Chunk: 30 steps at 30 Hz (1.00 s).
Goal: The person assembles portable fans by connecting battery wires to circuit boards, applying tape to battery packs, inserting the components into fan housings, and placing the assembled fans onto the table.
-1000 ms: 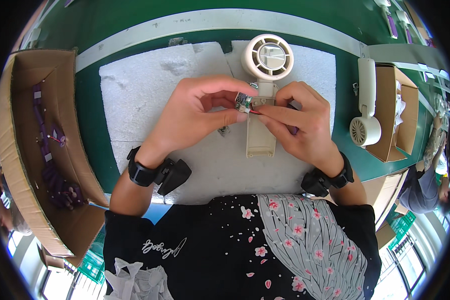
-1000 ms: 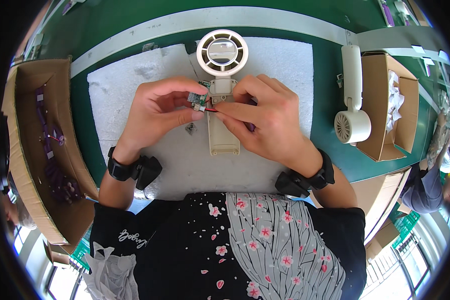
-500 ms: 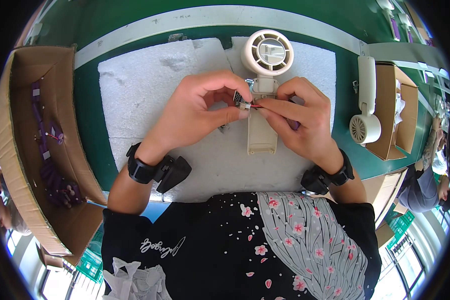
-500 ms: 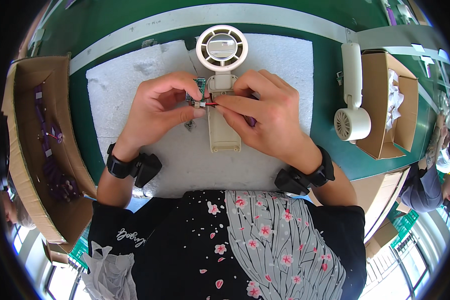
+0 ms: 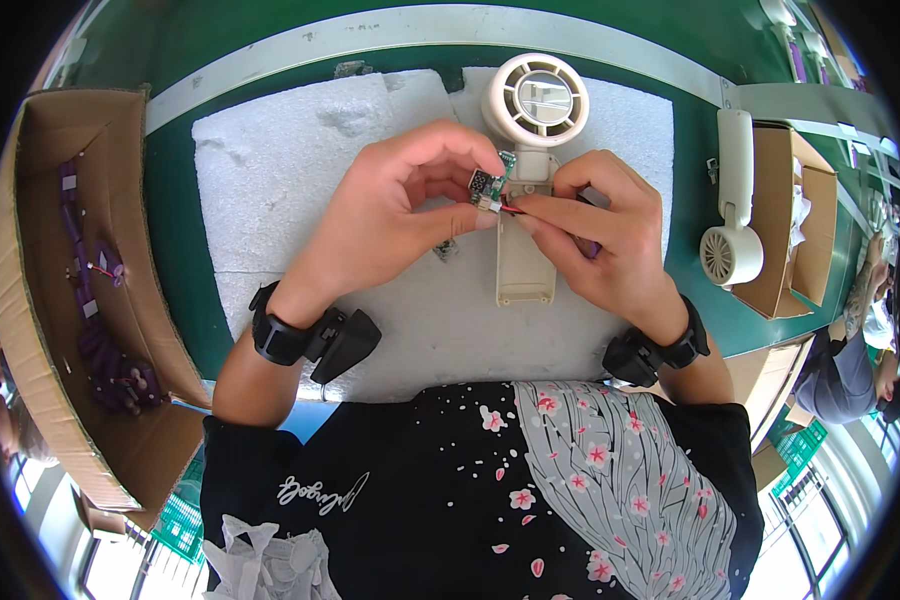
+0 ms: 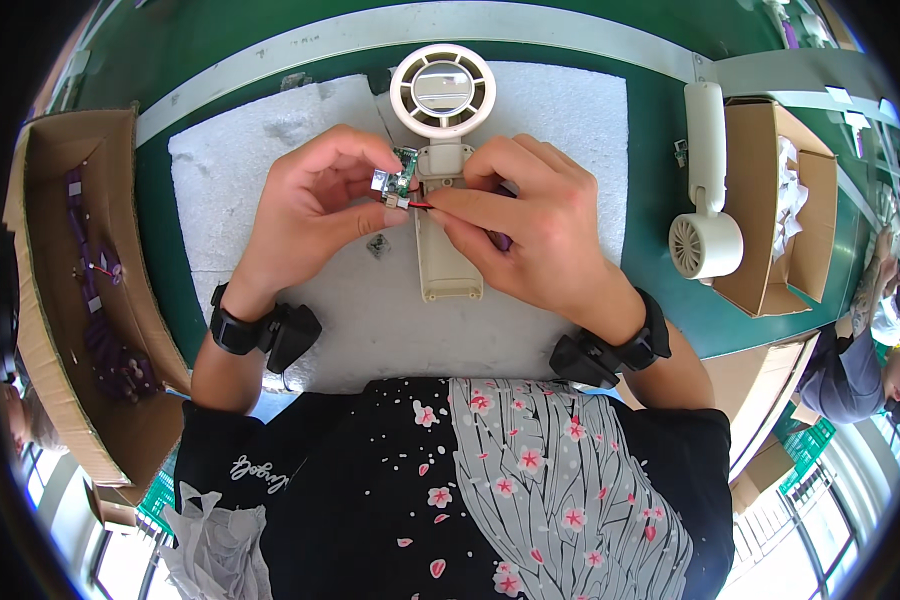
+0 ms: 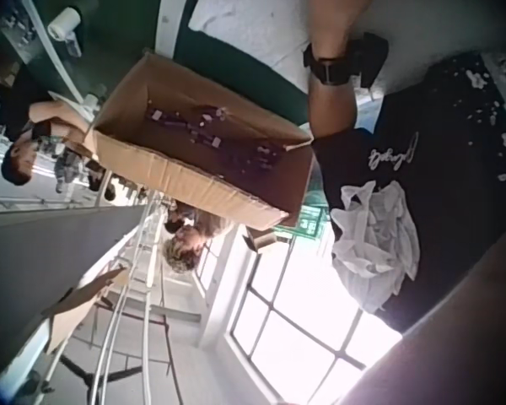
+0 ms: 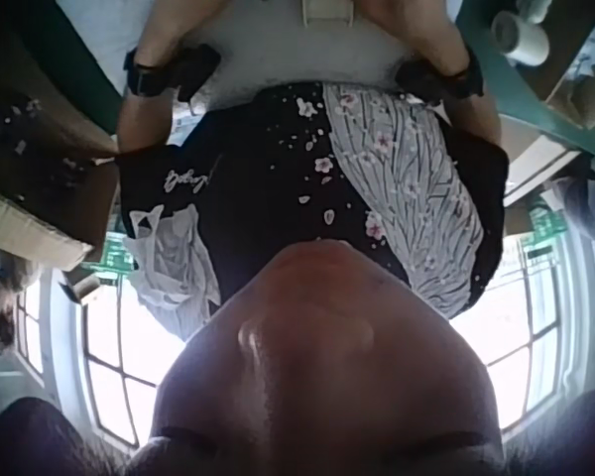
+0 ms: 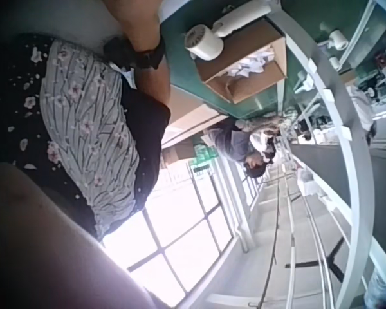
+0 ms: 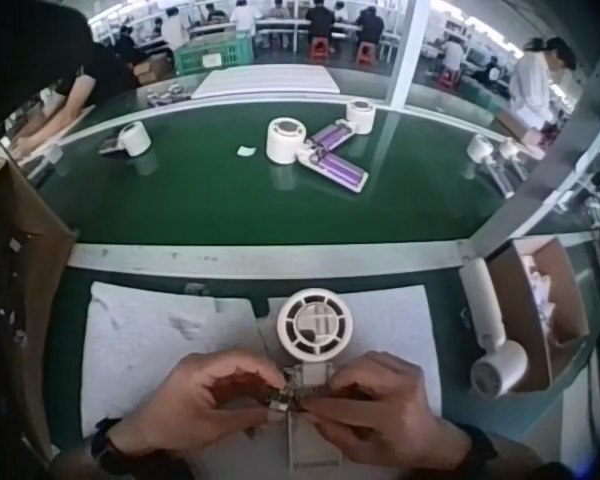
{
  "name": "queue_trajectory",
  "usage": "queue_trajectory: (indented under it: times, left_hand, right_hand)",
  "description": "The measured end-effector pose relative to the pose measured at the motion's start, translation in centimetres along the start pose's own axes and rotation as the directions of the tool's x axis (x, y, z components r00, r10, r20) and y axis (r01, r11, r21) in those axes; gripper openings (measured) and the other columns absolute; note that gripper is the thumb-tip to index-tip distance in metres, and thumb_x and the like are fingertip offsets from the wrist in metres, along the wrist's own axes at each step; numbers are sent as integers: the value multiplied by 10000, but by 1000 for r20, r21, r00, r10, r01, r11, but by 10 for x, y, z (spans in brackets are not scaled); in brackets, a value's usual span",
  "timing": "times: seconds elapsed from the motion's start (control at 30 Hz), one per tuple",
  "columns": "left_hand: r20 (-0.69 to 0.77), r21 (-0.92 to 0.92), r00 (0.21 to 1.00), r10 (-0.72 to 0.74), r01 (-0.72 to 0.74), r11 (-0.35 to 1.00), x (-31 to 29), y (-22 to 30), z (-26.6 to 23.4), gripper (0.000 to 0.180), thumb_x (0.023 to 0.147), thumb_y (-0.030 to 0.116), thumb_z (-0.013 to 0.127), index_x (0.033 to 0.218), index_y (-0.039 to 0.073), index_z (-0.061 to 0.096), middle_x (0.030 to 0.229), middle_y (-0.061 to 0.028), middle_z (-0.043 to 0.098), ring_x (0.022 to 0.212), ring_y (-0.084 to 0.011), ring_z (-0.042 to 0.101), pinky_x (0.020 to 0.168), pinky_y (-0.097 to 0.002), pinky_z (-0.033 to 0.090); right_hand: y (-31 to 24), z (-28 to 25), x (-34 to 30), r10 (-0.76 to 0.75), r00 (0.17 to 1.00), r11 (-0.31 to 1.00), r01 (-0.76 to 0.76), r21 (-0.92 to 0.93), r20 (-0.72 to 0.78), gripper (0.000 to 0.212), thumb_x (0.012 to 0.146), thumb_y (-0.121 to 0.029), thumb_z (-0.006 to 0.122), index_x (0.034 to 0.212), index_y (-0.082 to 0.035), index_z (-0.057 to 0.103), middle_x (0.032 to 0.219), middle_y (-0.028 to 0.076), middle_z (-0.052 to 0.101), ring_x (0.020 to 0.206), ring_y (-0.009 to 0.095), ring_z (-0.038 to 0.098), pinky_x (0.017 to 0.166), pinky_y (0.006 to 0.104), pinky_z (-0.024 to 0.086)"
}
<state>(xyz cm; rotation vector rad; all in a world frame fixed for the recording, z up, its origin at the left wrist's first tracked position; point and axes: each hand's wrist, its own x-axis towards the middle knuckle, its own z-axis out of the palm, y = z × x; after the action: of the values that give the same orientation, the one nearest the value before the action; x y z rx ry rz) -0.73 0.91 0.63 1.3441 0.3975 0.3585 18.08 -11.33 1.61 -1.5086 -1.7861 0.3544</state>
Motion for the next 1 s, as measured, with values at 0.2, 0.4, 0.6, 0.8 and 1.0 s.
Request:
queue_trajectory:
  times: [0.2, 0.4, 0.6, 0.8, 1.0]
  left_hand:
    - [19, 8, 999, 45, -45, 999, 0, -4, -2, 324, 797, -124, 663, 1072, 22, 576, 1043, -22, 591, 956, -107, 609, 893, -258, 520]
    - [21, 45, 999, 34, -35, 998, 0, -2, -2, 302, 792, -141, 665, 1033, 9, 564, 1050, -55, 609, 999, -147, 623, 908, -307, 530]
    - [-3, 65, 998, 63, -63, 996, -1, -1, 0, 263, 800, -110, 668, 1038, -4, 633, 1031, -41, 628, 930, -117, 626, 867, -263, 533]
    - [13, 197, 996, 90, -91, 976, 1, 3, 0, 368, 772, -166, 659, 1102, -3, 656, 1084, -103, 630, 972, -177, 642, 864, -305, 549]
    - [18, 390, 979, 201, -192, 901, 0, 3, 8, 430, 757, -164, 625, 1151, 4, 662, 1048, -101, 663, 900, -156, 655, 813, -273, 552]
  right_hand:
    - [0, -1, 1, -9, 1000, 1000, 9, -1, 2, 257, 651, 2, 764, 895, -77, 751, 779, 33, 526, 644, 166, 533, 526, 272, 407]
    - [0, 0, 1, -33, 999, 999, 33, -20, 1, 254, 647, -6, 768, 888, -81, 750, 774, 31, 517, 643, 169, 530, 534, 282, 411]
    - [0, 0, 0, -27, 1000, 999, 27, -22, 6, 252, 641, -10, 771, 882, -81, 748, 769, 30, 514, 640, 172, 528, 533, 284, 410]
    - [1, -1, 3, -70, 997, 997, 70, -33, 14, 221, 645, -14, 768, 857, -65, 737, 769, 39, 522, 633, 175, 533, 522, 285, 411]
    - [-1, 1, 1, -66, 998, 998, 66, -24, -8, 222, 659, -2, 769, 864, -32, 691, 834, 70, 575, 602, 165, 552, 497, 274, 431]
